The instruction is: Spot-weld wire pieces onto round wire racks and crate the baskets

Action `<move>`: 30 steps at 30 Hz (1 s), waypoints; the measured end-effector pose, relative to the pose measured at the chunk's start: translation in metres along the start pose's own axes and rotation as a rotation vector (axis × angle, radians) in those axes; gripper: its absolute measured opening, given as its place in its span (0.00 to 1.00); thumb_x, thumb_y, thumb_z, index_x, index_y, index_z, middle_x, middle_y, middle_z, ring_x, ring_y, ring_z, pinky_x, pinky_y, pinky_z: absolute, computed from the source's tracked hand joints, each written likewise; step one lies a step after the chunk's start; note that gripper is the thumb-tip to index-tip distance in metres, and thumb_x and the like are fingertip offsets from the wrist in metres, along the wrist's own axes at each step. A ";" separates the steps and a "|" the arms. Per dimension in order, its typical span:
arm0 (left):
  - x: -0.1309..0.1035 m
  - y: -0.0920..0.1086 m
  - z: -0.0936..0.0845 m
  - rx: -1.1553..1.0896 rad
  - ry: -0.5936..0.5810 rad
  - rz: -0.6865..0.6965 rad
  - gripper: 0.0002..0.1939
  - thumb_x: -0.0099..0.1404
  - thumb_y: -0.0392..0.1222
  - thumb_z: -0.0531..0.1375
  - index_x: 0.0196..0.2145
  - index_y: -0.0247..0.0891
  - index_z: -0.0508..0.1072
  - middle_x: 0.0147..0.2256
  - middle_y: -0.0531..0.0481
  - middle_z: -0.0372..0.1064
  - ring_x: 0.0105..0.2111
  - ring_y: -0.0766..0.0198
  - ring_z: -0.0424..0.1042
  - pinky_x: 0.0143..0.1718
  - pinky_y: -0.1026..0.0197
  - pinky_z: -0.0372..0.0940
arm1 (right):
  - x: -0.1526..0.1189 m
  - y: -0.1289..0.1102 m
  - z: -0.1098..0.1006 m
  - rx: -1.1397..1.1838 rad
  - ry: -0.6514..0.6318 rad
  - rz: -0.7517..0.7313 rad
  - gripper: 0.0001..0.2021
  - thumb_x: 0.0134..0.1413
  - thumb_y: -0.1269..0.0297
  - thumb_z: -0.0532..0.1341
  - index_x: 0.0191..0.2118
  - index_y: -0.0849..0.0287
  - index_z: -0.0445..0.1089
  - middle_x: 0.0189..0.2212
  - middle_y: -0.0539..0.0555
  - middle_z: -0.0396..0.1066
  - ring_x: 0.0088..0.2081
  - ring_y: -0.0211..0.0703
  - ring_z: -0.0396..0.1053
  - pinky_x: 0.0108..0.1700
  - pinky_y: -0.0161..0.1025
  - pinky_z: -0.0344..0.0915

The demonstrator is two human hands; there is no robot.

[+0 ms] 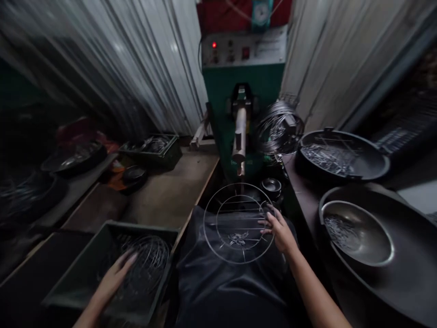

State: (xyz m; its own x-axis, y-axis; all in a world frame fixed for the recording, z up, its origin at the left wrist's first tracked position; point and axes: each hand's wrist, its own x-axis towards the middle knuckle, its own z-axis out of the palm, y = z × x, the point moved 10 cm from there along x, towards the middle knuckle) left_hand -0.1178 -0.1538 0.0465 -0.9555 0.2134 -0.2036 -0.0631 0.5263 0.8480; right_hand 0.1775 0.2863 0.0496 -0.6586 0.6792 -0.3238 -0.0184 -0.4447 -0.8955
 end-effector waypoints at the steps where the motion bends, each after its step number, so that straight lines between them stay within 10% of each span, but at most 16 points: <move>1: 0.009 0.026 0.038 -0.132 -0.106 0.028 0.28 0.56 0.57 0.56 0.49 0.37 0.66 0.46 0.40 0.67 0.48 0.52 0.65 0.46 0.52 0.63 | 0.000 -0.003 0.004 0.008 -0.032 0.020 0.25 0.50 0.54 0.60 0.54 0.53 0.57 0.40 0.57 0.70 0.37 0.46 0.72 0.28 0.36 0.69; 5: -0.013 0.149 0.196 -0.584 -0.636 0.124 0.32 0.58 0.59 0.51 0.54 0.35 0.62 0.50 0.38 0.65 0.49 0.52 0.65 0.48 0.50 0.61 | -0.002 -0.013 0.007 0.014 -0.132 0.111 0.25 0.54 0.52 0.56 0.55 0.55 0.56 0.38 0.59 0.72 0.32 0.44 0.72 0.24 0.34 0.67; 8: -0.053 0.183 0.251 -0.582 -0.770 0.116 0.32 0.56 0.53 0.57 0.55 0.35 0.61 0.37 0.44 0.71 0.38 0.58 0.70 0.46 0.51 0.62 | -0.005 -0.018 -0.009 0.014 -0.157 0.165 0.24 0.56 0.50 0.53 0.55 0.57 0.57 0.37 0.60 0.72 0.30 0.43 0.72 0.22 0.33 0.65; 12: -0.067 0.159 0.246 -0.665 -0.684 -0.001 0.31 0.53 0.47 0.62 0.53 0.34 0.65 0.21 0.57 0.62 0.24 0.70 0.62 0.46 0.54 0.62 | -0.006 -0.015 -0.017 -0.009 -0.197 0.182 0.24 0.58 0.48 0.50 0.55 0.57 0.57 0.38 0.60 0.72 0.32 0.43 0.71 0.24 0.33 0.65; 21: -0.039 0.096 0.182 -0.735 -0.410 -0.106 0.26 0.51 0.48 0.64 0.48 0.41 0.70 0.17 0.60 0.51 0.19 0.72 0.54 0.36 0.61 0.64 | 0.022 0.002 0.052 -0.325 -0.393 0.122 0.22 0.55 0.49 0.54 0.50 0.57 0.65 0.40 0.57 0.71 0.37 0.46 0.70 0.30 0.40 0.69; 30: -0.016 0.048 0.214 -0.457 -0.500 -0.043 0.26 0.43 0.47 0.67 0.43 0.60 0.72 0.20 0.55 0.60 0.26 0.58 0.68 0.28 0.53 0.67 | 0.125 -0.222 0.030 -0.821 0.561 -0.469 0.23 0.53 0.61 0.60 0.53 0.64 0.59 0.48 0.61 0.66 0.49 0.48 0.64 0.48 0.42 0.62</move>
